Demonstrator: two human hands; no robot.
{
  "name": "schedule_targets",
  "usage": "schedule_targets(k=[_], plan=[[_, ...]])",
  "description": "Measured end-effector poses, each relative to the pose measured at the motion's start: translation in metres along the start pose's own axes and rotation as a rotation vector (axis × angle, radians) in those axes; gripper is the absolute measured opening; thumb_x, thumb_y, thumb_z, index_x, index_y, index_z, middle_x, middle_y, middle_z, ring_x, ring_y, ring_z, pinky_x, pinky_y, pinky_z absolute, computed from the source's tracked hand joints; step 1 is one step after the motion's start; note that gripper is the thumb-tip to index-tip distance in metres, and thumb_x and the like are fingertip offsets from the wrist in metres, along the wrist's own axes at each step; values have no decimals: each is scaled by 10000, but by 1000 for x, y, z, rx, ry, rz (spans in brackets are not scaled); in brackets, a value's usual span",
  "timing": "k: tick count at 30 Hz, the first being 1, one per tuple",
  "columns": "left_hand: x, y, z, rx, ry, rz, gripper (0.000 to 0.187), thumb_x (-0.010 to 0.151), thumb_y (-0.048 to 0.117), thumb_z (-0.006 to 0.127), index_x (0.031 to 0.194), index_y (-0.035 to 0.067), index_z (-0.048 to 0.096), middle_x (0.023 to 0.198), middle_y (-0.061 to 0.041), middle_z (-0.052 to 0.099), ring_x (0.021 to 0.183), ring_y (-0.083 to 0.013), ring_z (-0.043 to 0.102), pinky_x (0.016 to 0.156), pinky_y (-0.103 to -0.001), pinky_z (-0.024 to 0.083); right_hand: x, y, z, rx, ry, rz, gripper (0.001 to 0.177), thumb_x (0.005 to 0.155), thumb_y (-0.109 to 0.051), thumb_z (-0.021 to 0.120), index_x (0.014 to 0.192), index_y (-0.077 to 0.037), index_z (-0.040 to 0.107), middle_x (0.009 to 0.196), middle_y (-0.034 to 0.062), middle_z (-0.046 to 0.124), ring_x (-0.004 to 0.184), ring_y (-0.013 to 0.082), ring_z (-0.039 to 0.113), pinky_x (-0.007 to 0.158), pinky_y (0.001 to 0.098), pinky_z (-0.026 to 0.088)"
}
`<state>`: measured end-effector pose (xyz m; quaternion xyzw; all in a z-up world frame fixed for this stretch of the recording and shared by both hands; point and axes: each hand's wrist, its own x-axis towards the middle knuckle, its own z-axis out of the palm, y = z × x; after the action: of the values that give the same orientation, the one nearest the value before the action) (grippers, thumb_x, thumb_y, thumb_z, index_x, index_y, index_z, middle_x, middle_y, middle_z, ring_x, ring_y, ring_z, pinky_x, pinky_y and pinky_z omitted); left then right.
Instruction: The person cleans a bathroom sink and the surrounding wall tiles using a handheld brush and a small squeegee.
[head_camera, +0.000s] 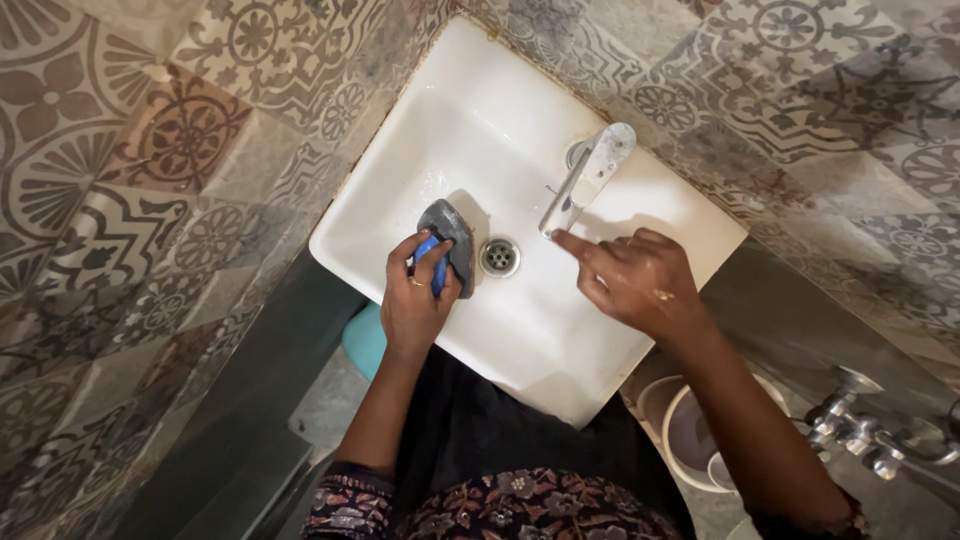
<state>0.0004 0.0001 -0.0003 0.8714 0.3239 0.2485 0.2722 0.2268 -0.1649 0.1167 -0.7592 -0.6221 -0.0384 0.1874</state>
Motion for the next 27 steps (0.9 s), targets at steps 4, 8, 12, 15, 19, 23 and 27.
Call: schedule_targets(k=[4, 8, 12, 15, 19, 23, 27], plan=[[-2, 0, 0, 3, 5, 3, 435, 816, 88, 791, 1235, 166, 700, 1380, -109, 551, 1182, -316, 643, 881, -399, 582, 1, 4, 1, -29, 6, -1, 442, 841, -35, 695, 1260, -164, 757, 594, 1, 606, 488, 147, 549, 558, 322, 475], [-1, 0, 0, 0, 1, 8, 421, 827, 94, 793, 1231, 161, 699, 1380, -108, 549, 1178, -323, 642, 875, -394, 583, -1, 5, 8, -92, 41, 40, 436, 876, -47, 717, 1301, -132, 756, 625, -2, 611, 516, 147, 555, 593, 320, 483], [0, 1, 0, -8, 12, -8, 430, 819, 87, 788, 1232, 172, 701, 1381, -103, 552, 1159, -310, 647, 883, -393, 585, -9, 6, 8, 66, -43, -63, 283, 867, -117, 803, 1137, -197, 769, 574, 10, 602, 481, 163, 548, 541, 328, 475], [0, -1, -1, -8, -3, -21, 431, 818, 98, 794, 1232, 171, 700, 1373, -103, 549, 1178, -321, 641, 882, -394, 583, -3, 7, 4, 51, 106, -122, 193, 923, -161, 816, 1013, -183, 647, 856, 23, 714, 749, 171, 663, 677, 346, 508], [-1, -4, 2, -6, 21, 16, 437, 815, 85, 784, 1236, 167, 700, 1382, -90, 552, 1185, -319, 637, 892, -394, 580, 30, 8, -9, 143, 250, 109, 359, 861, -285, 859, 1051, -69, 644, 1053, 105, 669, 924, 259, 662, 744, 366, 560], [-2, -5, 3, -9, -23, -44, 421, 824, 100, 787, 1228, 186, 706, 1389, -91, 549, 1153, -301, 651, 865, -384, 586, 47, 4, -12, -3, 62, 79, 242, 920, -276, 838, 1047, -115, 711, 1130, 40, 710, 877, 212, 675, 739, 348, 545], [-2, -5, 2, -45, -32, -25, 430, 830, 96, 777, 1248, 170, 705, 1405, -105, 549, 1142, -304, 644, 877, -391, 582, 33, 29, -8, -38, 23, -35, 225, 891, -302, 826, 960, -122, 710, 1007, 26, 715, 856, 226, 674, 750, 370, 535]])
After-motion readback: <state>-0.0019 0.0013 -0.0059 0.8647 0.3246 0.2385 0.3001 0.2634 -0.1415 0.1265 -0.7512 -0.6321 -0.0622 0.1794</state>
